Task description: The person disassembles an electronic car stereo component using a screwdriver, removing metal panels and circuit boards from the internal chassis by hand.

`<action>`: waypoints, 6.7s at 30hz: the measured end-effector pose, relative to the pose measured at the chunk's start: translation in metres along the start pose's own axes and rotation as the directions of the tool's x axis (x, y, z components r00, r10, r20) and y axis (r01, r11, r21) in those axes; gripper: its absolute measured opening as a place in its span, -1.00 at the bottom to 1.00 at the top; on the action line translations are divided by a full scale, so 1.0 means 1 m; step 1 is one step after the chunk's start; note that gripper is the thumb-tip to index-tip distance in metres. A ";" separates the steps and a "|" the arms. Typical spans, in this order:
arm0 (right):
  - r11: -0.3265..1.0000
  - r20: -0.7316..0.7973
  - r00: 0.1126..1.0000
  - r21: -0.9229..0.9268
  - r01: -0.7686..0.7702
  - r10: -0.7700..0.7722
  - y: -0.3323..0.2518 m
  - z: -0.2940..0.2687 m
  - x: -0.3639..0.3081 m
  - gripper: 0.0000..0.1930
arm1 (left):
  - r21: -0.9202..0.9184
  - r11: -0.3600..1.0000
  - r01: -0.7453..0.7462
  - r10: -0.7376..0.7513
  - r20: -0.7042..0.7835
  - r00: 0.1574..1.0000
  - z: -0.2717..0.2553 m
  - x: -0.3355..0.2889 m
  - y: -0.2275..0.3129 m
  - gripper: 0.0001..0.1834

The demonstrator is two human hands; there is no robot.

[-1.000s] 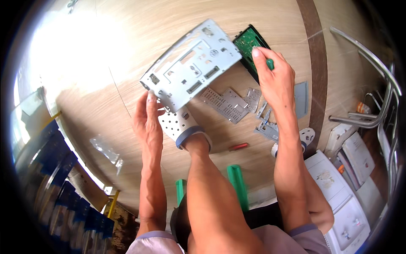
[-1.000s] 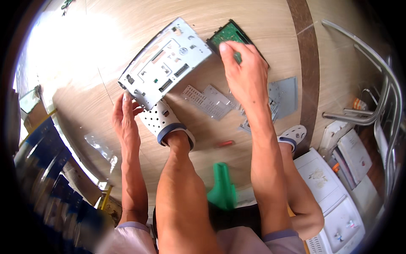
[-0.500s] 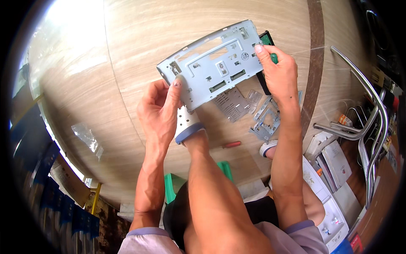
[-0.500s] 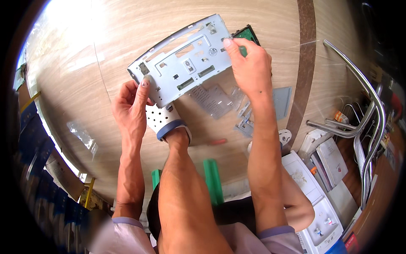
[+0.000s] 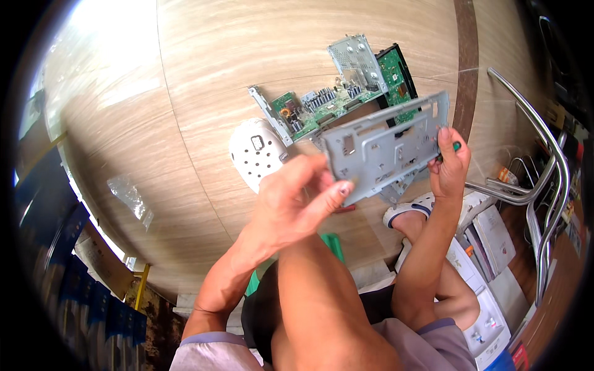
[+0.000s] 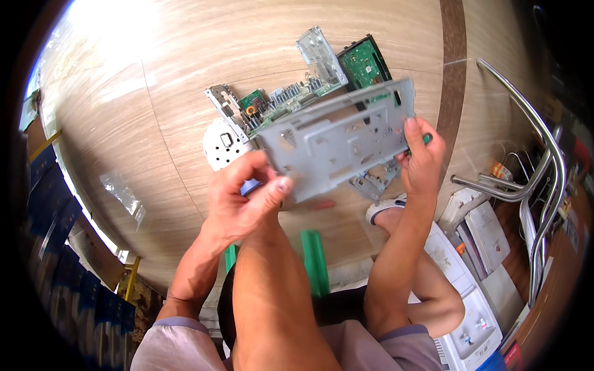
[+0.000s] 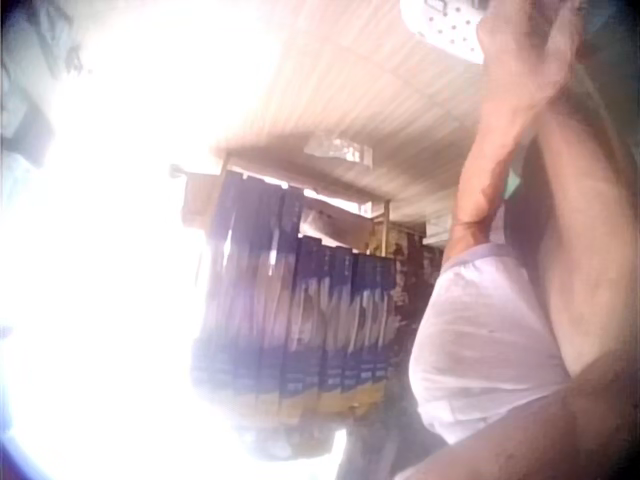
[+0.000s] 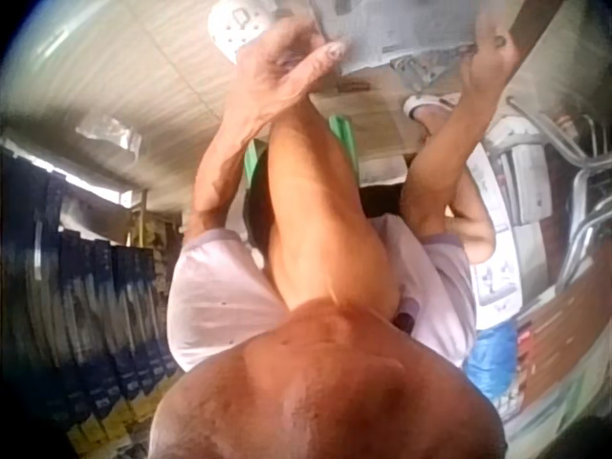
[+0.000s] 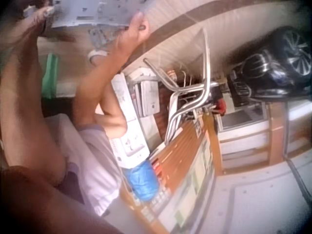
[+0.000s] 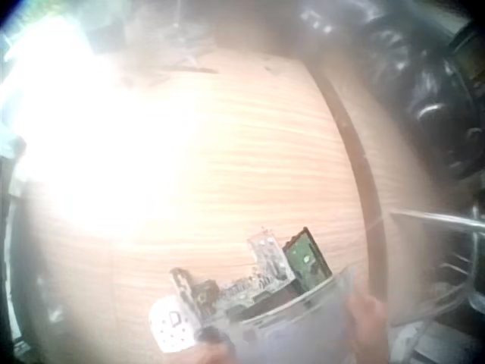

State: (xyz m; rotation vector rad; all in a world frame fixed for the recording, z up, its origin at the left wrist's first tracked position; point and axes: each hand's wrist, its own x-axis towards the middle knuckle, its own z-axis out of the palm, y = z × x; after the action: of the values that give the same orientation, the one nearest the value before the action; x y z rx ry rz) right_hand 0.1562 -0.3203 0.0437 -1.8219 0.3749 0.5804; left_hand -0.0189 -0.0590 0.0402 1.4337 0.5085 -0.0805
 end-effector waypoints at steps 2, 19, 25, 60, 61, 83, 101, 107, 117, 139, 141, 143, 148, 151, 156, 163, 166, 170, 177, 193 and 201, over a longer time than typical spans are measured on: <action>1.000 -0.013 1.000 0.012 -0.028 0.028 0.016 -0.019 -0.005 -0.72 | 0.028 1.000 0.006 -0.010 0.137 0.991 0.004 -0.003 -0.009 -0.57; 0.937 -0.260 0.951 0.341 -0.073 0.169 0.081 -0.059 0.036 -0.78 | 0.205 0.969 0.135 -0.138 -0.002 0.990 0.007 -0.007 -0.069 -0.78; 0.803 -0.264 0.915 0.588 -0.098 0.304 0.084 -0.024 0.063 -0.77 | 0.241 0.965 0.098 -0.078 -0.088 0.993 0.014 -0.008 -0.085 -0.84; 0.869 -0.258 0.859 0.361 -0.339 0.442 0.069 -0.059 0.139 -0.71 | -0.318 0.931 0.180 -0.286 -0.329 0.900 0.004 -0.004 -0.114 -0.84; 0.901 -0.276 0.869 0.271 -0.340 0.411 0.066 -0.054 0.131 -0.68 | -0.351 0.924 0.149 -0.279 -0.353 0.893 -0.003 -0.003 -0.116 -0.83; 0.462 0.352 0.936 -0.834 0.302 0.023 -0.064 0.152 0.063 -0.39 | -0.418 0.814 0.403 -0.503 -0.160 0.850 -0.053 0.051 -0.069 -0.14; 0.599 0.214 0.791 -0.549 0.583 -0.573 0.029 0.131 0.045 -0.72 | -0.699 0.685 0.206 -0.400 -0.124 0.908 -0.040 0.054 -0.048 -0.20; 0.570 0.168 0.776 -0.588 0.574 -0.608 0.052 0.130 0.045 -0.72 | -0.578 0.794 0.190 -0.328 -0.143 0.934 -0.046 0.061 -0.067 -0.18; 0.638 0.096 0.859 -0.630 0.443 -0.502 0.053 0.130 0.045 -0.72 | -0.506 0.859 0.075 -0.207 -0.210 0.955 -0.030 0.065 -0.082 -0.07; 0.669 -0.008 0.930 -0.697 0.259 -0.369 0.080 0.107 0.003 -0.54 | -0.014 0.998 0.066 -0.065 -0.468 0.881 0.000 0.003 -0.118 -0.50; 0.759 -0.052 0.970 -0.634 0.151 -0.237 0.081 0.103 -0.018 -0.58 | 0.076 0.995 0.069 -0.025 -0.473 0.880 0.000 -0.001 -0.122 -0.54; 0.765 -0.055 0.983 -0.636 0.102 -0.176 0.088 0.099 -0.028 -0.60 | 0.233 0.968 0.091 0.020 -0.433 0.901 -0.001 0.010 -0.117 -0.63; 0.792 -0.022 0.997 -0.606 -0.075 0.077 0.086 0.107 -0.045 -0.65 | 0.106 0.967 0.232 -0.142 -0.532 0.835 -0.031 0.036 -0.106 -0.71; 0.713 0.026 1.000 -0.701 0.021 -0.004 0.092 0.108 -0.039 -0.65 | 0.125 0.980 0.154 -0.065 -0.531 0.845 -0.032 0.049 -0.118 -0.71; 0.784 0.056 0.998 -0.618 0.063 -0.036 0.089 0.111 -0.034 -0.65 | 0.767 0.639 -0.061 0.506 -0.359 0.784 -0.024 0.061 -0.133 -0.77; 0.719 0.065 0.935 -0.622 0.310 -0.347 0.079 0.127 -0.056 -0.64 | 0.771 0.632 -0.082 0.575 -0.395 0.716 -0.025 0.069 -0.142 -0.71; 0.775 0.068 0.915 -0.509 0.374 -0.397 0.075 0.140 -0.062 -0.71 | 0.818 0.572 -0.052 0.572 -0.353 0.741 -0.028 0.076 -0.148 -0.68; 0.766 0.014 0.856 -0.438 0.470 -0.517 0.090 0.166 -0.072 -0.73 | 0.817 0.576 0.039 0.469 -0.370 0.802 -0.027 0.074 -0.151 -0.72; 0.580 0.119 0.729 -0.526 0.622 -0.674 0.103 0.193 -0.071 -0.75 | 0.792 0.580 0.190 0.230 -0.383 0.894 -0.021 0.073 -0.138 -0.81; 0.551 0.208 0.735 -0.540 0.636 -0.645 0.099 0.197 -0.070 -0.77 | 0.771 0.594 0.227 0.192 -0.411 0.891 -0.021 0.075 -0.134 -0.84; 0.536 0.214 0.748 -0.578 0.616 -0.628 0.098 0.199 -0.070 -0.77 | 0.771 0.596 0.225 0.198 -0.412 0.889 -0.021 0.075 -0.135 -0.83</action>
State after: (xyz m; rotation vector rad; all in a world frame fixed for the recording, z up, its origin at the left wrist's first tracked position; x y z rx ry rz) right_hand 0.0067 -0.1647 -0.0433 -2.4102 -0.5503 0.1596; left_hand -0.0056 -0.0411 -0.1140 2.3943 0.9594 0.0326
